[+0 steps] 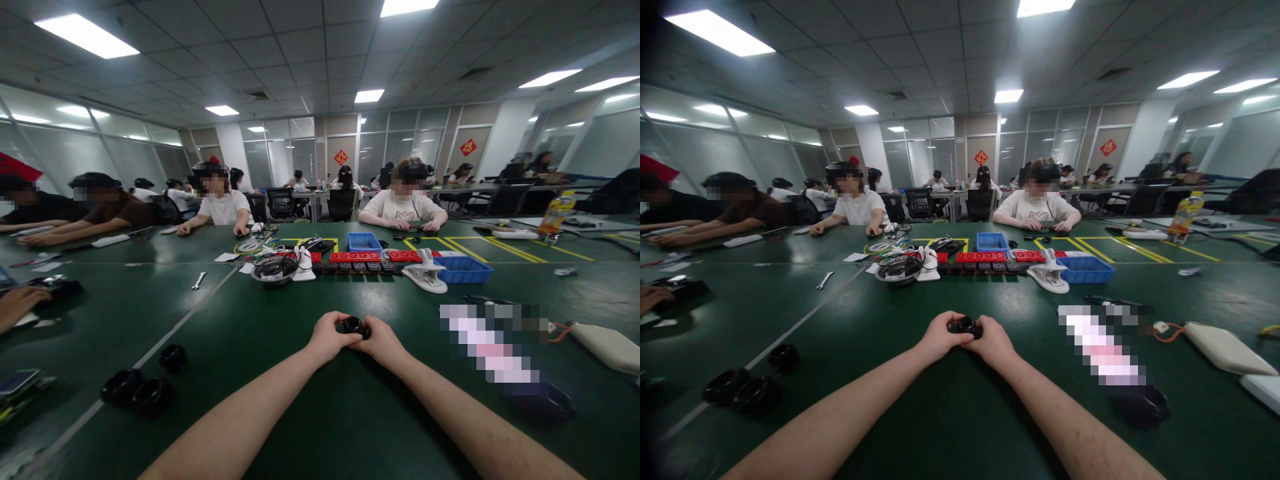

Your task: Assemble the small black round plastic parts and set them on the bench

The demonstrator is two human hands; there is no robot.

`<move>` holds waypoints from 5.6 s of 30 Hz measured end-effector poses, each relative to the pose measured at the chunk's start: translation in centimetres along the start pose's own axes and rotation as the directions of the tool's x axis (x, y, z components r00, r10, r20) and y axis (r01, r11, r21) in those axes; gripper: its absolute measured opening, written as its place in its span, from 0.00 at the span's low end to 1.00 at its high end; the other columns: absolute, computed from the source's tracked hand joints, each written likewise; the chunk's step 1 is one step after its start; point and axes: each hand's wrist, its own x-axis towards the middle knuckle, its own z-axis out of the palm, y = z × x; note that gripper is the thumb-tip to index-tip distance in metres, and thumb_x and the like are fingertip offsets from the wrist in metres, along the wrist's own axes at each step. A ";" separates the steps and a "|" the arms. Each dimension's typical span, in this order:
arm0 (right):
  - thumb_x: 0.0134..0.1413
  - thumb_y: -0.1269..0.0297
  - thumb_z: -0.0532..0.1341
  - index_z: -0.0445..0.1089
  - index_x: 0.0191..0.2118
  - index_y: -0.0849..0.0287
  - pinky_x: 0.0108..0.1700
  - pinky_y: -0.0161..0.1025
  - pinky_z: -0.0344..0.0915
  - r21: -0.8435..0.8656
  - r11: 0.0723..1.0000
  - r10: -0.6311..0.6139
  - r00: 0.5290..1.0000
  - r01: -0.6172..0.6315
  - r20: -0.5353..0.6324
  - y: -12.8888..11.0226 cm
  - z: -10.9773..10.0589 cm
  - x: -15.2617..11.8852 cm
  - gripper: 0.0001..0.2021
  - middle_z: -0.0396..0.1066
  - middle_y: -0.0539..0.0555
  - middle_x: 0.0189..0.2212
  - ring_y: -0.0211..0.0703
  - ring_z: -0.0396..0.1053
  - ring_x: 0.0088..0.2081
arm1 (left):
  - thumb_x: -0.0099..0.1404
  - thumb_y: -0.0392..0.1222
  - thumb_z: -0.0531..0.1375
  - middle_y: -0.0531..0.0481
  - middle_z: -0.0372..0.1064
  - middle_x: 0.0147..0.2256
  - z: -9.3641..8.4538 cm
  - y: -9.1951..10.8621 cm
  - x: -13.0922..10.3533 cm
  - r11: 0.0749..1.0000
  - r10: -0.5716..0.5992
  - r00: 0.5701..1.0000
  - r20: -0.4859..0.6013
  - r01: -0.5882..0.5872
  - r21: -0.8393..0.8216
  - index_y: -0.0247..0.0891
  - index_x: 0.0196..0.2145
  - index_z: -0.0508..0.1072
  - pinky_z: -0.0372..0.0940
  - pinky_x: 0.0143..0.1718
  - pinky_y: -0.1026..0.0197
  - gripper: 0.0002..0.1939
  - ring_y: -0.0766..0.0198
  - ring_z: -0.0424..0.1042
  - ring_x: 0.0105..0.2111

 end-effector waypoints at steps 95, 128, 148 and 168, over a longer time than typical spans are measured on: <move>0.34 0.65 0.63 0.66 0.35 0.62 0.29 0.33 0.57 0.310 0.945 -0.203 0.932 0.106 0.301 1.1 -1.8 1.3 0.16 0.67 0.50 0.28 0.39 0.63 0.30 | 0.49 0.48 0.60 0.50 0.65 0.37 -1.5 0.2 0.0 0.946 0.313 0.940 0.137 -0.321 0.046 0.41 0.39 0.68 0.56 0.41 0.60 0.19 0.61 0.61 0.40; 0.33 0.53 0.62 0.59 0.27 0.60 0.22 0.31 0.48 -0.160 0.986 -0.051 0.999 0.049 -0.006 -0.1 0.0 0.6 0.17 0.63 0.51 0.25 0.37 0.60 0.25 | 0.44 0.52 0.61 0.49 0.64 0.33 0.5 0.8 -0.8 0.967 0.137 0.982 -0.133 -0.103 0.231 0.38 0.34 0.68 0.57 0.37 0.59 0.21 0.59 0.62 0.35; 0.36 0.68 0.62 0.61 0.46 0.59 0.39 0.38 0.60 0.457 0.886 -0.285 0.871 0.080 0.400 0.4 -3.3 0.0 0.25 0.67 0.51 0.37 0.43 0.65 0.37 | 0.43 0.47 0.63 0.49 0.65 0.34 -2.0 0.4 -0.2 0.986 0.165 0.954 0.251 -0.150 -0.077 0.35 0.36 0.68 0.58 0.34 0.63 0.21 0.63 0.64 0.34; 0.37 0.68 0.61 0.65 0.40 0.60 0.36 0.35 0.59 0.450 0.888 -0.306 0.852 0.095 0.424 0.7 -2.9 1.0 0.17 0.68 0.50 0.33 0.41 0.64 0.34 | 0.42 0.47 0.64 0.49 0.63 0.36 -1.5 -0.1 0.2 0.981 0.193 0.960 0.205 -0.182 -0.068 0.37 0.38 0.67 0.59 0.35 0.62 0.24 0.63 0.63 0.34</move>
